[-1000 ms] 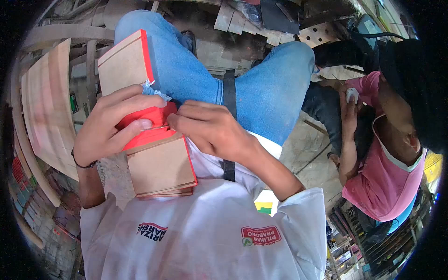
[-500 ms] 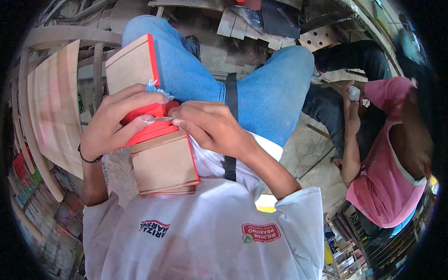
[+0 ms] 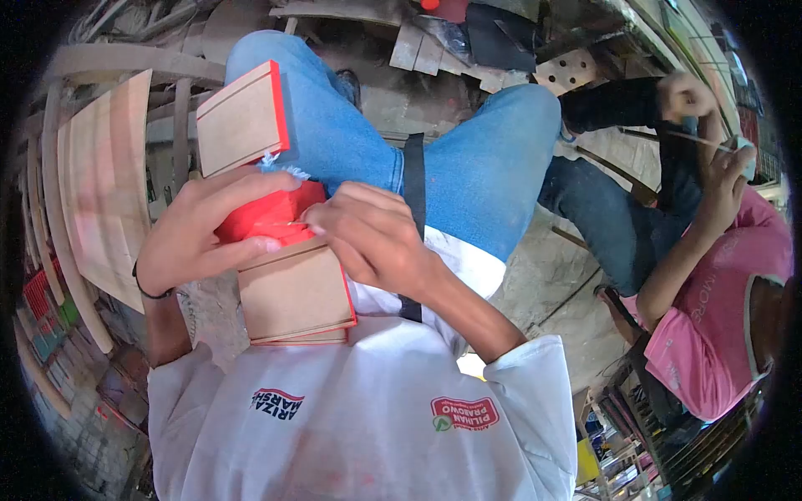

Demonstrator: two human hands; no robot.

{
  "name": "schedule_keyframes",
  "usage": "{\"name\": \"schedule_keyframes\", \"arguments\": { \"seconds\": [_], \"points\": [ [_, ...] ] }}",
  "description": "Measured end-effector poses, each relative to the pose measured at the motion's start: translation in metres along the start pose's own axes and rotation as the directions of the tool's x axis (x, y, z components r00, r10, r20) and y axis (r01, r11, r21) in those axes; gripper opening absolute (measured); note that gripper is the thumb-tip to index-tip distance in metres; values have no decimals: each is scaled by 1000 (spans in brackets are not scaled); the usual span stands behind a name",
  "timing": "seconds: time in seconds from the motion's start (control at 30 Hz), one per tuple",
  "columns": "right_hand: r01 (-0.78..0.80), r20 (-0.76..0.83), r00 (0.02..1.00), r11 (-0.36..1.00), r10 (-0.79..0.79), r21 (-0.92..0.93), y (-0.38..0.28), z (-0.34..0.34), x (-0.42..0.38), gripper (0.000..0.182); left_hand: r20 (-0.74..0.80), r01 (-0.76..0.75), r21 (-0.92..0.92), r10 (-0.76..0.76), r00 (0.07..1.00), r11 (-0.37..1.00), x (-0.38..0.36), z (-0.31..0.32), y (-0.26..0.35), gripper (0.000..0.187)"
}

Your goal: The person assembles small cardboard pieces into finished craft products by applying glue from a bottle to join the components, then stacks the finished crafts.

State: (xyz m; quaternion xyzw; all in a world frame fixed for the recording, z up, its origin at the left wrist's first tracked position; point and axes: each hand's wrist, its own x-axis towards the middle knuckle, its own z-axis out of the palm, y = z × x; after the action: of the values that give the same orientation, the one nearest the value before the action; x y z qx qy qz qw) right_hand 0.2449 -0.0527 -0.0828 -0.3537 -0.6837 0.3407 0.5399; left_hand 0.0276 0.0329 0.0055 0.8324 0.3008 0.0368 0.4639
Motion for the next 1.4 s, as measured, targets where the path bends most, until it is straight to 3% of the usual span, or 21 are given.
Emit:
{"name": "schedule_keyframes", "arguments": {
  "seconds": [0.07,0.17,0.23,0.3,0.37,0.43,0.57,0.63,0.7,0.77,0.83,0.9,0.97,1.0,1.03,1.1,1.2,1.23,1.27,1.33,1.4],
  "points": [
    [8,72,997,1000,-9,21,-4,-4,4,15,11,-17,-11,17,1000,1000,-4,-1,3,58],
    [61,27,998,998,-61,31,-2,-2,-3,16,41,-28,-37,30,999,999,-6,0,2,55],
    [40,52,998,997,-36,-62,-5,-2,-11,17,8,-25,55,24,1000,998,-13,8,-7,57],
    [141,-111,984,990,-138,18,-2,1,-11,12,63,66,96,-73,995,993,-20,9,-6,61],
    [-15,-119,992,992,30,125,-9,-1,-6,7,12,11,47,-12,1000,999,-19,6,-12,63],
    [-61,-84,994,984,76,168,-9,8,-15,10,35,54,-29,-53,998,998,-16,1,-9,59],
    [-60,-145,986,982,87,181,-14,16,-23,10,35,-33,3,33,999,999,-5,-1,-7,55],
    [-75,-141,984,972,108,224,-18,16,-24,10,52,83,3,-83,995,997,-3,-2,6,48],
    [-162,-34,983,946,178,281,-18,19,-28,11,4,38,52,-38,999,998,-6,0,1,46],
    [-121,-54,989,959,139,256,-21,21,-29,11,-61,89,125,-82,995,988,-8,0,0,48],
    [-366,134,930,833,342,415,-24,19,-32,11,-50,77,99,-72,996,992,-6,2,2,50],
    [-300,78,953,863,294,406,-23,20,-30,11,-38,64,71,-61,997,995,-4,3,3,52],
    [-18,20,1000,964,13,264,-23,19,-23,12,-37,168,70,-165,986,983,-4,4,3,54],
    [2,63,998,974,-17,226,-25,16,-23,10,-39,163,72,-161,986,984,-5,2,5,54],
    [5,62,998,974,-19,224,-29,11,-21,10,-49,171,128,-166,985,977,-8,-2,10,55],
    [-109,231,970,987,79,122,-38,1,-19,10,-61,193,182,-185,981,964,-8,-5,8,55],
    [-235,328,930,953,163,193,-42,-7,-21,14,-154,89,352,-36,987,932,-24,2,-5,58],
    [-389,415,863,903,288,183,-48,-14,-19,15,-183,120,436,-42,982,892,-21,2,1,56],
    [-343,394,885,919,248,193,-46,-13,-24,17,-155,133,346,-84,984,929,-10,-2,17,53],
    [-419,455,838,889,300,185,-51,-20,-22,20,-169,135,357,-78,983,924,-7,-1,22,48],
    [-308,352,914,909,202,279,-47,-22,-30,19,-201,181,377,-110,973,908,-8,4,21,47]
  ]
}}
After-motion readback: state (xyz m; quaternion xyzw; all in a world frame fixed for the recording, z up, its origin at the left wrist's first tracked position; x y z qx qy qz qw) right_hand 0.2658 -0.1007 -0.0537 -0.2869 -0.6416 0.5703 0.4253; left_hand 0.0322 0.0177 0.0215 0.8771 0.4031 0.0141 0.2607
